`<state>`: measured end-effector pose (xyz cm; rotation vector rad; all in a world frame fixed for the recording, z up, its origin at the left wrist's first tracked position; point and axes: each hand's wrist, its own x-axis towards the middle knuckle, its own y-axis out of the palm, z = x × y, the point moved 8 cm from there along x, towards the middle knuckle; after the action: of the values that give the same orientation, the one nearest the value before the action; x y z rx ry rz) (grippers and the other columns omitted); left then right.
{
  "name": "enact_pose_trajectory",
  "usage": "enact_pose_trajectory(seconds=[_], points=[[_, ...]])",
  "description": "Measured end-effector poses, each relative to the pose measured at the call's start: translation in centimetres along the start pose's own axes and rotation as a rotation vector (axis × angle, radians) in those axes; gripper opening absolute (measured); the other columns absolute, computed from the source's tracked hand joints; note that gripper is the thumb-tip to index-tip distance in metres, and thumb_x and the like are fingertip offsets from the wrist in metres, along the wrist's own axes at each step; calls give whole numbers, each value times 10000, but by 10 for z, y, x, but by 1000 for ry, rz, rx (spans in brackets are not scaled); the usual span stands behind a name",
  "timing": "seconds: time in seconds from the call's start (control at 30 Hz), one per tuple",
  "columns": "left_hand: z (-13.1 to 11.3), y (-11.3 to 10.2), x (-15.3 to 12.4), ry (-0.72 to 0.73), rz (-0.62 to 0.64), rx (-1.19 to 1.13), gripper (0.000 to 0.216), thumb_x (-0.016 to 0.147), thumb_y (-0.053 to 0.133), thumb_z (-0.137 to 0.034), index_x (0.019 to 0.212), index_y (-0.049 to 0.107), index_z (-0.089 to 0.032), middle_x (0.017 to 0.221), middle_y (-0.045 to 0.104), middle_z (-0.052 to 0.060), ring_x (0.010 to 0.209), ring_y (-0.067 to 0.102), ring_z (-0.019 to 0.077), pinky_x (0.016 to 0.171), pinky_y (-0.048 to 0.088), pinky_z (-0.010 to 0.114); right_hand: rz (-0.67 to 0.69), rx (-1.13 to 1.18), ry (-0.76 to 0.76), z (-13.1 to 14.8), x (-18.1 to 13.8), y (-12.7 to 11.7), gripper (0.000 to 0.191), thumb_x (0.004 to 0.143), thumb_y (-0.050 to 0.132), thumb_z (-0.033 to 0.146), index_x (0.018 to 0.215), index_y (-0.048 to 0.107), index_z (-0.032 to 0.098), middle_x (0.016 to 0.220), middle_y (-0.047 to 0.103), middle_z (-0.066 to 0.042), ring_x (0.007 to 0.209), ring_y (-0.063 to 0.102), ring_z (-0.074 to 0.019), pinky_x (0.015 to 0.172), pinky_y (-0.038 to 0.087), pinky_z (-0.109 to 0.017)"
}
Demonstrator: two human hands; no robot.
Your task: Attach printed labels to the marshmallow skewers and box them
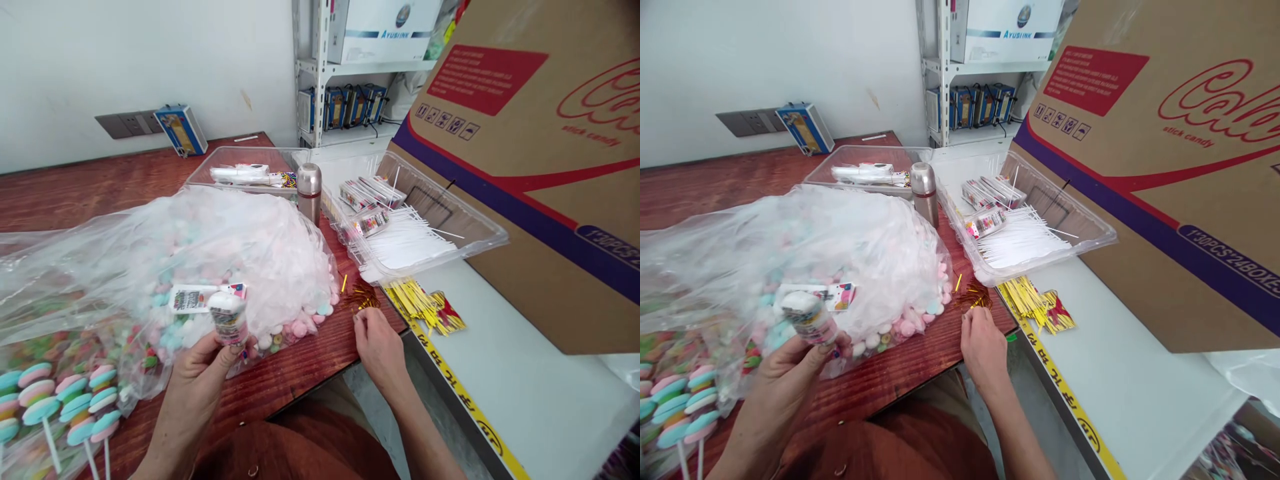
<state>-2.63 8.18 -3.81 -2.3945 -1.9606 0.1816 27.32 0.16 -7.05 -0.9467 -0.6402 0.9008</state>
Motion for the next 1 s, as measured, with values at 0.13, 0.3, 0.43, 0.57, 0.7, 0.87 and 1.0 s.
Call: enact_pose_trajectory(seconds=[0.13, 0.3, 0.43, 0.57, 0.7, 0.87, 1.0], points=[[-33, 13, -2, 257, 75, 433, 121, 906, 581, -259, 895, 688, -206, 804, 640, 10, 756, 572, 152, 683, 450, 252, 2, 206, -83, 14, -11, -18, 165, 985, 390, 277, 869, 490, 215, 707, 637, -5, 631, 626, -158, 605, 448, -245], [-46, 56, -13, 488, 110, 785, 271, 922, 402, -72, 931, 652, -178, 905, 599, 59, 835, 545, 185, 754, 461, 313, -50, 530, -194, 70, -28, -34, 169, 970, 459, 331, 884, 547, 215, 729, 645, 0, 616, 608, -150, 581, 441, -232], [-48, 67, -22, 605, 6, 882, 246, 927, 408, -73, 976, 624, -182, 837, 579, 49, 773, 533, 188, 692, 464, 308, 75, 682, -271, 117, -39, -16, 175, 964, 471, 309, 863, 571, 206, 739, 653, -1, 622, 607, -143, 586, 447, -220], [-53, 56, -27, 662, -128, 851, 136, 945, 454, -127, 1020, 560, -165, 813, 602, 41, 734, 561, 176, 669, 469, 297, 152, 729, -267, 134, -43, 5, 192, 946, 491, 312, 820, 582, 201, 730, 664, -17, 621, 606, -156, 564, 445, -226], [-52, 51, -29, 693, -143, 864, 200, 949, 461, -146, 1123, 556, -174, 815, 618, 38, 727, 570, 175, 649, 468, 284, 164, 754, -251, 136, -43, 12, 201, 944, 491, 321, 805, 576, 203, 711, 660, -14, 601, 601, -154, 556, 452, -229], [-51, 42, -21, 532, -123, 619, 202, 942, 467, -151, 1019, 649, -192, 871, 649, 56, 816, 593, 170, 726, 477, 284, 93, 687, -274, 138, -42, 12, 171, 932, 496, 315, 826, 574, 206, 732, 684, -26, 609, 632, -167, 547, 467, -244], [-20, 39, -5, 33, -62, -30, 95, 873, 593, -219, 872, 668, -160, 773, 635, 28, 702, 554, 131, 672, 446, 256, -25, 608, -318, 142, -39, 8, 136, 922, 482, 296, 840, 556, 217, 713, 689, -30, 586, 646, -183, 527, 463, -265]])
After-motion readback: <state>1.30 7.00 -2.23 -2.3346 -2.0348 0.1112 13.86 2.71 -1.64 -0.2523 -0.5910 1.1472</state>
